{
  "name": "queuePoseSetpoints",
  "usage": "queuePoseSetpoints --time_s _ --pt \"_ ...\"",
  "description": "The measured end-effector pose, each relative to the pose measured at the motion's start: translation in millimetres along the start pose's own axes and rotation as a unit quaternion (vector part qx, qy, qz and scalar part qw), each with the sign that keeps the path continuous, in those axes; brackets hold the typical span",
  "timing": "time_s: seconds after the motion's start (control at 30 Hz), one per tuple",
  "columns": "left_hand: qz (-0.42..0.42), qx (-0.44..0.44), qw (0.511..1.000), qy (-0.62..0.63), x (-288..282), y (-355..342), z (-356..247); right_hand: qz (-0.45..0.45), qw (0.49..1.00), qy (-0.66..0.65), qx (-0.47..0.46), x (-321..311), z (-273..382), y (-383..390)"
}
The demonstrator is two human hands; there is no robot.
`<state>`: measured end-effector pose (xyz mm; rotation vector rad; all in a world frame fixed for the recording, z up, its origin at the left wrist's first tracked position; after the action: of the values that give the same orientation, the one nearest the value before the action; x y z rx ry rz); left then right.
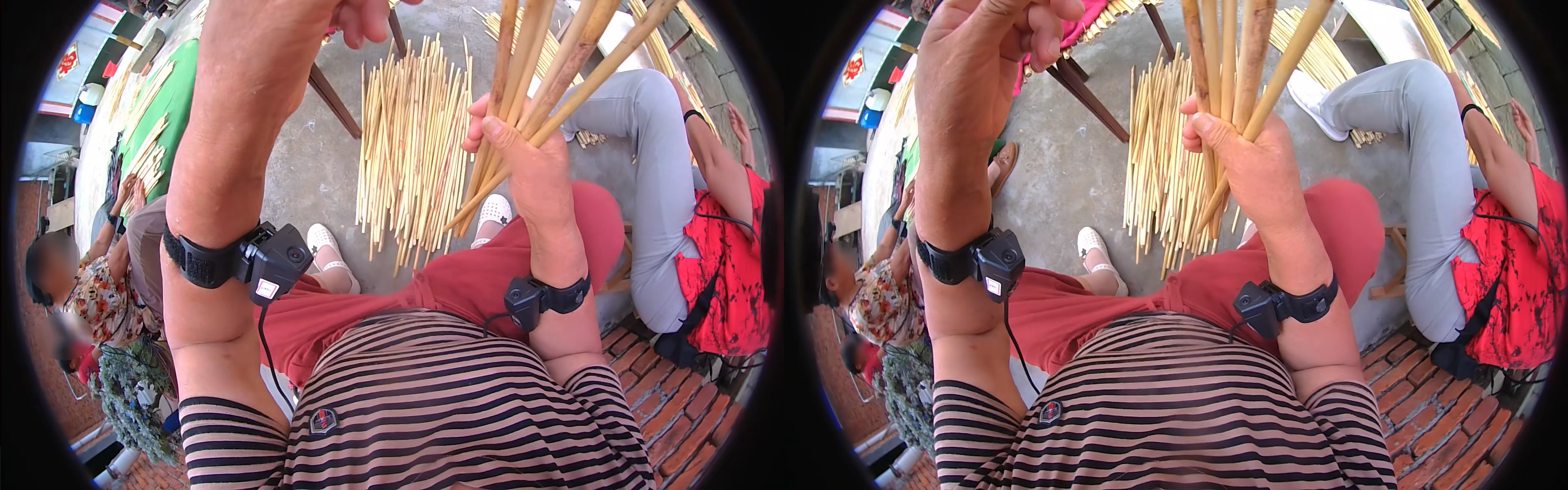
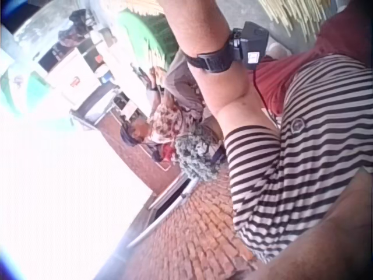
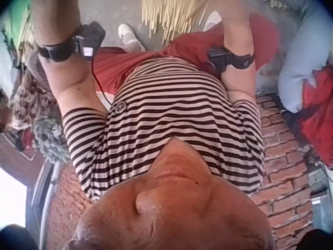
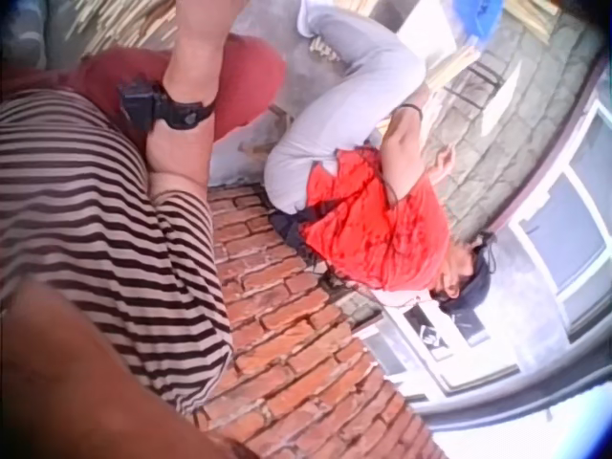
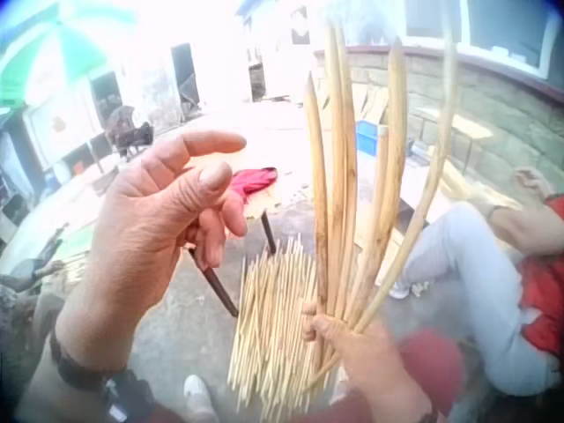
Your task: The person sits on the floor and sorts thin bamboo sticks by hand. They pick up sticks from a pile, inspect them, and arrange them into a neat bundle, occasionally placing them on a nearby table. Other people are visible in the background performing similar tasks.
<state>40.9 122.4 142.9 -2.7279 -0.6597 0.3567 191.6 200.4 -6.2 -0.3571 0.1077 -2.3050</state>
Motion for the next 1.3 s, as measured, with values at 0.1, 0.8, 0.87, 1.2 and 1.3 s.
queuePoseSetpoints --time_s 0.1,0.8,0.87,1.2,1.3 --pt "0.092 -0.124 0.985 -0.078 14.7 20.7 86.9 -0.079 0.995 -0.014 -0.052 -27.7 14.6 -6.0" --pt "0.063 -0.624 0.674 -0.390 28.5 157.7 528.9 -0.153 0.981 -0.118 -0.007 -87.8 13.4 -19.1" --pt "0.076 -0.619 0.679 -0.389 30.7 158.3 533.3 -0.150 0.982 -0.116 0.001 -91.1 10.1 -19.4" --pt "-0.014 -0.636 0.771 -0.008 29.6 183.4 527.8 -0.138 0.983 -0.119 -0.015 -77.0 23.5 -7.3" --pt "0.056 -0.620 0.779 0.076 43.8 165.3 454.1 -0.120 0.987 -0.102 -0.030 -72.5 25.9 0.5"
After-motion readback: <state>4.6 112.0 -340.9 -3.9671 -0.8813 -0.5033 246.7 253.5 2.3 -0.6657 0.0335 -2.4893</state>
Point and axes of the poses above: each hand's wrist, its own y-axis away from the middle knuckle, its own x-axis out of the palm, z = x × y, the point moved 9 cm from there along -y, towards the middle knuckle, and after that the axes turned 4 degrees about -x, right-handed, at the moved point
